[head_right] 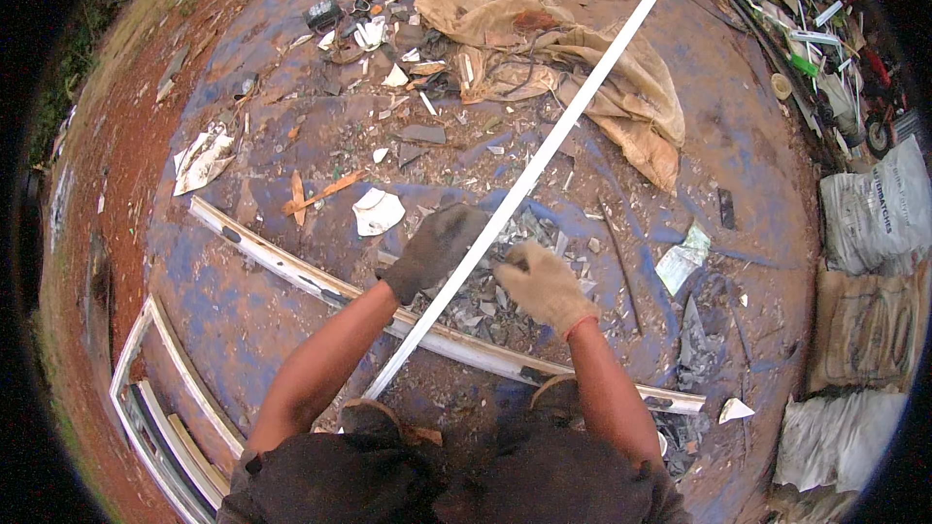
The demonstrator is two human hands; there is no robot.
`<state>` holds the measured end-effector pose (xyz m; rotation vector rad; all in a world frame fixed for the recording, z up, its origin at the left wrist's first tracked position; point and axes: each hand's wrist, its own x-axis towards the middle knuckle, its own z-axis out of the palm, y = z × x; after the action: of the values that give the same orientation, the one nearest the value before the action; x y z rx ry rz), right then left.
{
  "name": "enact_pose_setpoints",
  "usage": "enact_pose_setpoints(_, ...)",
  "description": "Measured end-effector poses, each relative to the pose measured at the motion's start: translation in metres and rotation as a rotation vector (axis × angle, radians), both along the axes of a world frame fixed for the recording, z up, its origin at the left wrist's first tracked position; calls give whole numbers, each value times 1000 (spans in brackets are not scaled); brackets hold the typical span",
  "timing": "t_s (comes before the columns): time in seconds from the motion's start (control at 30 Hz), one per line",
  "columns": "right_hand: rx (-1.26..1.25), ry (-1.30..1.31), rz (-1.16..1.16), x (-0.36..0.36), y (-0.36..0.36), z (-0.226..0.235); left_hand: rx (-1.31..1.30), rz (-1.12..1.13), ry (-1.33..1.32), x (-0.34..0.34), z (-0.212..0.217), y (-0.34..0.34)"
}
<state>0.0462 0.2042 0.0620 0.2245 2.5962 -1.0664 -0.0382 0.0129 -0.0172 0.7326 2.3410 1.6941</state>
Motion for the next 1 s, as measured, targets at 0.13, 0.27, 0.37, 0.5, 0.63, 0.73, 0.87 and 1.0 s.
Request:
enact_pose_setpoints(0.13,-335,-62,-294,-17,13,-5,-146,-103,-2,-9,3,14)
enact_pose_setpoints(0.27,-845,-48,-389,-40,16,-23,151,-197,-589,-11,4,15)
enact_pose_setpoints(0.37,-1041,88,-207,-61,17,-45,292,-221,-812,-9,5,17)
enact_pose_setpoints(0.5,-1539,-149,-255,-68,28,-73,374,-164,-912,-6,5,25)
enact_pose_setpoints(0.63,-1475,-213,-137,-75,42,-95,265,-231,-1000,-12,8,24)
enact_pose_setpoints(0.73,-1195,-127,-40,-81,46,-104,176,-212,-1032,-14,13,22)
enact_pose_setpoints(0.87,-1343,-352,-206,-68,39,-101,67,-235,-983,-8,12,21)
enact_pose_setpoints(1.0,-1500,-198,-171,-65,21,-83,90,-10,-957,-5,-8,19)
